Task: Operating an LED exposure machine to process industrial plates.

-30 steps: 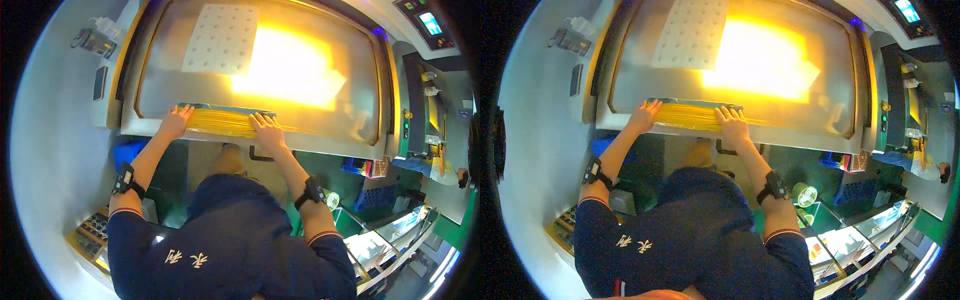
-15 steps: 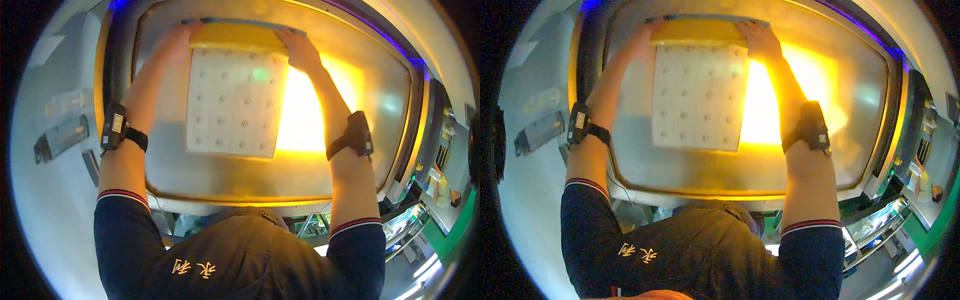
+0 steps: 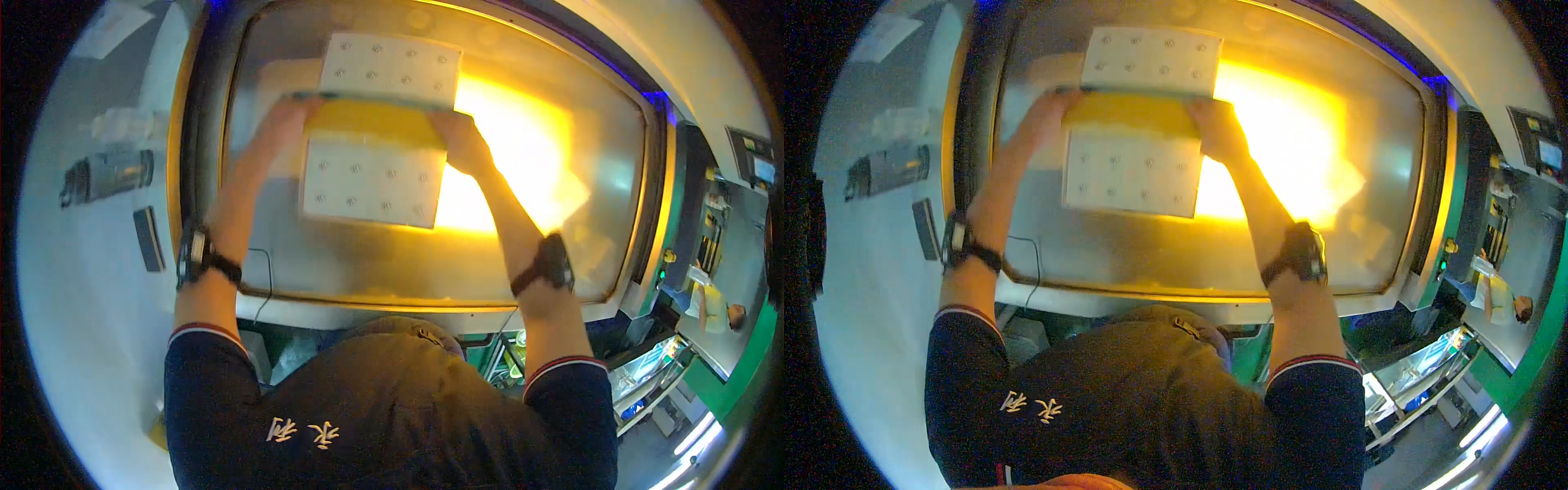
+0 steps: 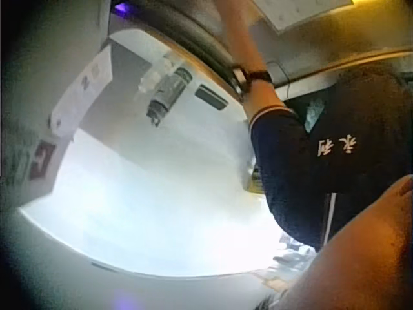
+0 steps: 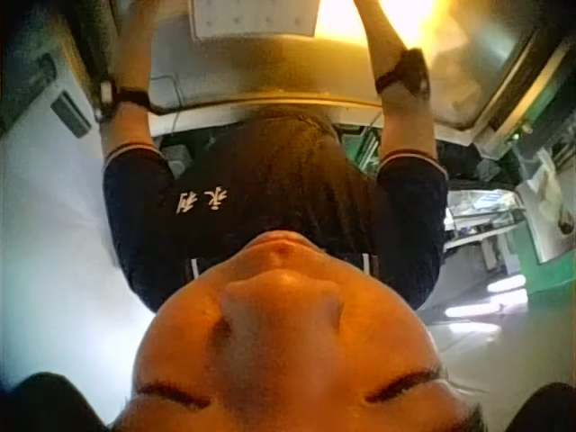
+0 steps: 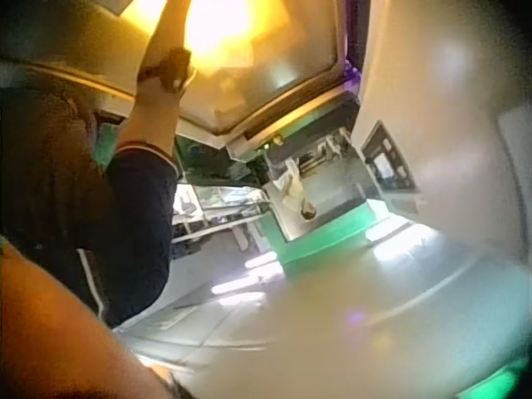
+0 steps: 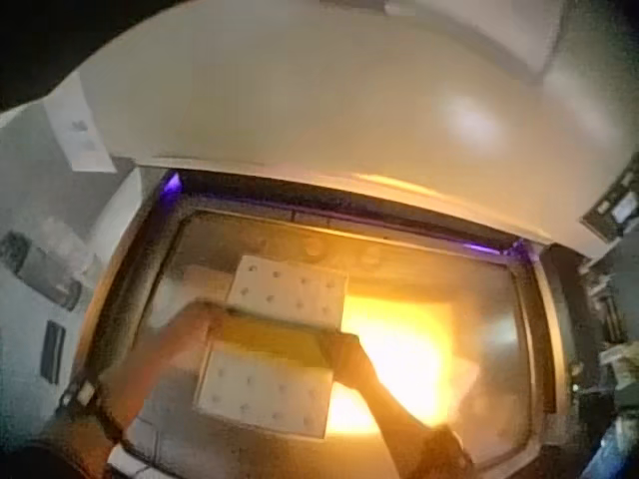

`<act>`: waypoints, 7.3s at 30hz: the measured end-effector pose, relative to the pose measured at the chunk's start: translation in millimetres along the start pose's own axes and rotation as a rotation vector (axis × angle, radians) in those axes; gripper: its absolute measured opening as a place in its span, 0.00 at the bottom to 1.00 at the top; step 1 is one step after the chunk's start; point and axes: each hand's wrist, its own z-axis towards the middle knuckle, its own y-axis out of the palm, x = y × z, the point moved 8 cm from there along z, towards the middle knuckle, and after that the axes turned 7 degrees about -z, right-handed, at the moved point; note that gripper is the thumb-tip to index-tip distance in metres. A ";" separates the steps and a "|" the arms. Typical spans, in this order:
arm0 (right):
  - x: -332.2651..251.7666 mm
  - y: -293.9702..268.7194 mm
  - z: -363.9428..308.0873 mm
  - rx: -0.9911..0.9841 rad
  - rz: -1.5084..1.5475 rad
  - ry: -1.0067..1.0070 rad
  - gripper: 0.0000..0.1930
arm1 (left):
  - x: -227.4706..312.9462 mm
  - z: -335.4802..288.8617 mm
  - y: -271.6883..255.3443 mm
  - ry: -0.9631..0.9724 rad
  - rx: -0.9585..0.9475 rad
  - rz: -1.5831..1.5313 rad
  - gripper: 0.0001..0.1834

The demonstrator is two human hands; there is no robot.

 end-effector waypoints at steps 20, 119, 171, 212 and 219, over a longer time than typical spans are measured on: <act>-186.1 -75.3 -359.9 -0.287 0.108 0.258 0.30 | 115.8 -361.0 195.2 0.085 -0.310 0.483 0.44; 399.1 -293.2 -764.6 -0.039 -0.304 1.504 0.52 | 155.3 -293.4 225.7 -0.460 0.042 0.254 0.27; 464.4 -312.4 -752.0 -0.727 -0.153 1.255 0.33 | 398.0 -245.8 346.9 -0.004 -0.590 -0.094 0.37; 381.2 -504.1 -222.6 0.680 -0.374 0.256 0.27 | 363.6 -250.0 356.6 0.008 -0.394 -0.124 0.39; 124.0 -169.4 -387.4 -0.622 0.022 -0.416 0.37 | 424.4 -239.6 316.9 -0.083 -0.179 0.308 0.38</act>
